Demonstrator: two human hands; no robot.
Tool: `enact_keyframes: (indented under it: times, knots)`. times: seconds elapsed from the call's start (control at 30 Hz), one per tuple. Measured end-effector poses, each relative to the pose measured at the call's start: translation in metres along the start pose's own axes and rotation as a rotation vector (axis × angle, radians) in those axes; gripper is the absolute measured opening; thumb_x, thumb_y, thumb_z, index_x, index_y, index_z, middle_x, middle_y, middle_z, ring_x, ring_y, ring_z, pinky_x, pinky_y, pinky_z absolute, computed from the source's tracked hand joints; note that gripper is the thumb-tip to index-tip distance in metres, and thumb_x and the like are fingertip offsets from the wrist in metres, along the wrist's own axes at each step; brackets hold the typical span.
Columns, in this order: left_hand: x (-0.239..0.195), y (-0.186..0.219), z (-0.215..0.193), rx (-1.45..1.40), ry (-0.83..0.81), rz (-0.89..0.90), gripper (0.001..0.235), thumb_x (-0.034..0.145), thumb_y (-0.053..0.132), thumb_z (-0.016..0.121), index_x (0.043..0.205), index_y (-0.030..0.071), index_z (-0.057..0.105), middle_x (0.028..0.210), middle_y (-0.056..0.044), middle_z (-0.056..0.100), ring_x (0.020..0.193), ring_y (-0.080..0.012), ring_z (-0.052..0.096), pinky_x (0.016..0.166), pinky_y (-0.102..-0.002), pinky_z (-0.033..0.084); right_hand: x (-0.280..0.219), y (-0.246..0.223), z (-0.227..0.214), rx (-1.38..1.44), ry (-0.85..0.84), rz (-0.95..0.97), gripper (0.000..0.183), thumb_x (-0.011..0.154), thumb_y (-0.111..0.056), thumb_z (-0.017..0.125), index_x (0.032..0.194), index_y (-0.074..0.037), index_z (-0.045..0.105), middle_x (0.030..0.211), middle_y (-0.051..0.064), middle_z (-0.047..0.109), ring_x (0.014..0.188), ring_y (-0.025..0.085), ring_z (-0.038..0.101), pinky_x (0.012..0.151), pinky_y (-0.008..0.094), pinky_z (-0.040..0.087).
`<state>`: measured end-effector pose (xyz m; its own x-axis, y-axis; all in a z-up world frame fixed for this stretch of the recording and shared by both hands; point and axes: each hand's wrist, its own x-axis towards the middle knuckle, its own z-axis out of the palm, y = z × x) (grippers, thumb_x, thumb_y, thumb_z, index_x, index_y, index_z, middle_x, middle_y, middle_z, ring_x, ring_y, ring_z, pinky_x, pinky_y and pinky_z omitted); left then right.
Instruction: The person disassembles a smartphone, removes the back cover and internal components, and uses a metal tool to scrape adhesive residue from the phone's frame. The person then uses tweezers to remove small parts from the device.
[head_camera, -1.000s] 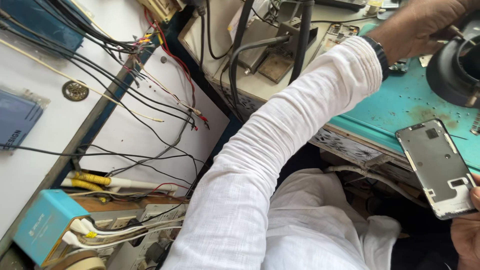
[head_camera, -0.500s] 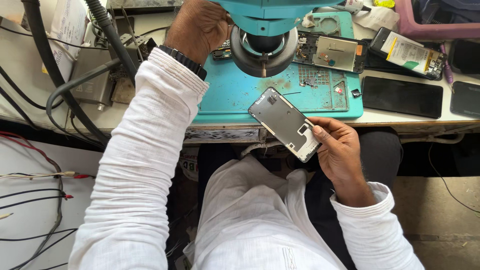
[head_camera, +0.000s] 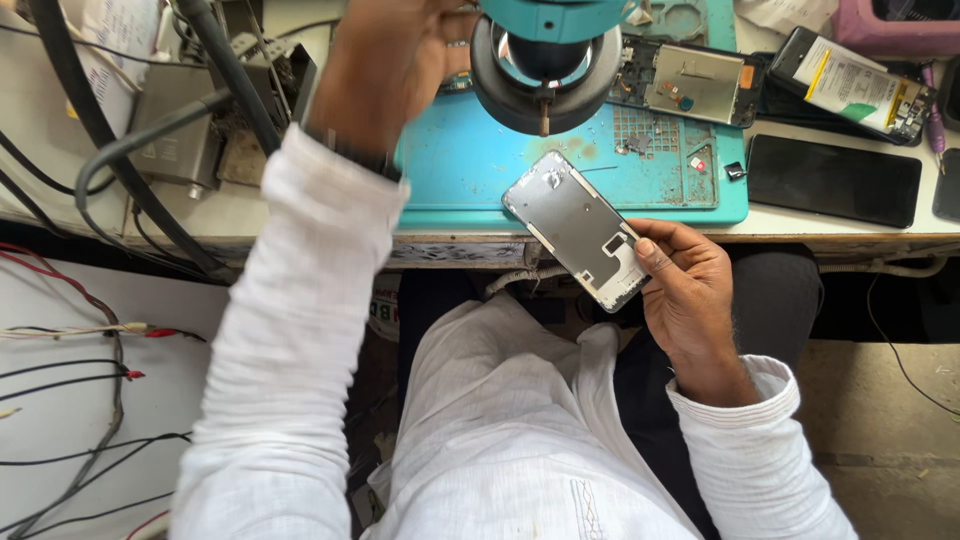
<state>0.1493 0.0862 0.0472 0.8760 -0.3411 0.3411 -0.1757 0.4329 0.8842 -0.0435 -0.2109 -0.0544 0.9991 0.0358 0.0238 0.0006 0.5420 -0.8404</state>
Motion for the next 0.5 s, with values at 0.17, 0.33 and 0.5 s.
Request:
enact_keyframes:
  times: [0.17,0.33,0.5]
  knots:
    - [-0.135,-0.023,0.075,0.201,0.545,-0.035,0.028,0.107,0.032,0.063,0.095,0.007,0.063,0.085,-0.009,0.070,0.072,-0.0147,0.068,0.061,-0.026,0.055,-0.005,0.009,0.013,0.026,0.048,0.018,0.030,0.103,0.000,0.063,0.129,0.014,0.060,0.116,0.022,0.071,0.103,0.021,0.072,0.093,0.032,0.061]
    - [-0.196,-0.078,0.120,0.000,0.526,-0.173,0.025,0.100,0.017,0.064,0.117,-0.001,0.061,0.105,-0.007,0.071,0.092,-0.0095,0.069,0.079,-0.026,0.061,-0.018,0.029,0.037,0.087,0.092,0.076,0.030,0.102,0.000,0.062,0.128,0.013,0.060,0.118,0.020,0.071,0.105,0.021,0.071,0.094,0.032,0.060]
    - [-0.182,-0.108,0.107,0.075,0.435,-0.153,0.026,0.109,0.014,0.059,0.127,-0.005,0.057,0.111,-0.009,0.071,0.094,-0.0096,0.066,0.081,-0.024,0.057,-0.012,0.047,0.040,0.015,0.043,0.046,0.031,0.102,0.007,0.065,0.133,0.010,0.061,0.118,0.020,0.071,0.104,0.020,0.070,0.091,0.030,0.058]
